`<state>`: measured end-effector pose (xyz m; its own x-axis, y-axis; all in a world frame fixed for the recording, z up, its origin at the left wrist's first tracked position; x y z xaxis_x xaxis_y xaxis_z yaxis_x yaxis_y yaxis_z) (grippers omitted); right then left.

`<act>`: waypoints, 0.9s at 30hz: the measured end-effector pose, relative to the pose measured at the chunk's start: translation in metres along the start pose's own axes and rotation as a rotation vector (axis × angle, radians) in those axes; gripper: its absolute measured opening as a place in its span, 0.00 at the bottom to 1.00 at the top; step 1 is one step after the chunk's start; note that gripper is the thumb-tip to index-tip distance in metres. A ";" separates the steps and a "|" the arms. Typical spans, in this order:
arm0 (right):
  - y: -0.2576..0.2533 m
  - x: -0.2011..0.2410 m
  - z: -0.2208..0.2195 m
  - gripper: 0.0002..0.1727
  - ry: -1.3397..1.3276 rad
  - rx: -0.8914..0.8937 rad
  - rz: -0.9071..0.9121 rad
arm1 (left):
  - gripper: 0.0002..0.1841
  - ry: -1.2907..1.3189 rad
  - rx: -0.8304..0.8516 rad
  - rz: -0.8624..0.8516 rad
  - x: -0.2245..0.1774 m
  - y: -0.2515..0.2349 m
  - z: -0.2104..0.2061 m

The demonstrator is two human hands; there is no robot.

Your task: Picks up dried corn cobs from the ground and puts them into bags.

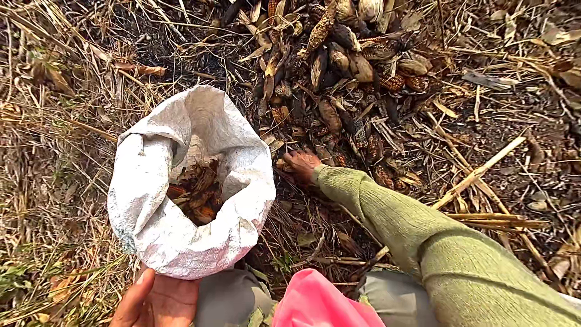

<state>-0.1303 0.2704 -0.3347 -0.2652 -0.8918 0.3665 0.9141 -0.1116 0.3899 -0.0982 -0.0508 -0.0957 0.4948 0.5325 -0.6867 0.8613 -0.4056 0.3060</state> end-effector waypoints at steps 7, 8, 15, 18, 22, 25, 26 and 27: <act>0.037 0.014 0.144 0.28 -0.582 -0.443 -0.040 | 0.19 0.035 0.000 0.021 0.002 -0.003 -0.001; 0.042 0.040 0.160 0.26 -0.524 -0.482 0.078 | 0.19 0.025 -0.009 0.019 0.003 -0.004 -0.002; 0.056 0.179 0.179 0.36 -0.527 -0.293 0.771 | 0.16 -0.014 -0.022 0.008 0.003 -0.002 -0.001; 0.030 0.098 0.179 0.14 -0.604 -0.456 0.456 | 0.16 -0.011 -0.008 0.005 -0.001 0.001 0.000; -0.006 0.002 0.073 0.16 -0.168 -0.106 0.052 | 0.14 0.026 0.024 0.025 0.001 0.000 -0.004; -0.012 -0.010 -0.001 0.30 0.096 0.093 0.075 | 0.14 0.021 0.005 0.026 0.002 -0.002 -0.003; -0.013 -0.009 -0.013 0.31 0.166 0.116 0.096 | 0.14 0.019 0.001 0.030 0.002 -0.002 -0.002; -0.014 -0.007 -0.018 0.31 0.222 0.135 0.111 | 0.14 0.021 0.003 0.031 0.002 -0.003 -0.001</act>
<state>-0.1355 0.2704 -0.3580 -0.0782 -0.9712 0.2249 0.8809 0.0384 0.4718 -0.0993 -0.0478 -0.0972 0.5237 0.5349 -0.6630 0.8450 -0.4248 0.3248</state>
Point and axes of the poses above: each hand's wrist, its own y-axis away from the middle knuckle, its own z-axis out of the back of the hand, x = y × z, the point moved 8 cm from there along -y, towards the middle knuckle, and after that the axes turned 1 degree about -z, right-handed, at the moved point
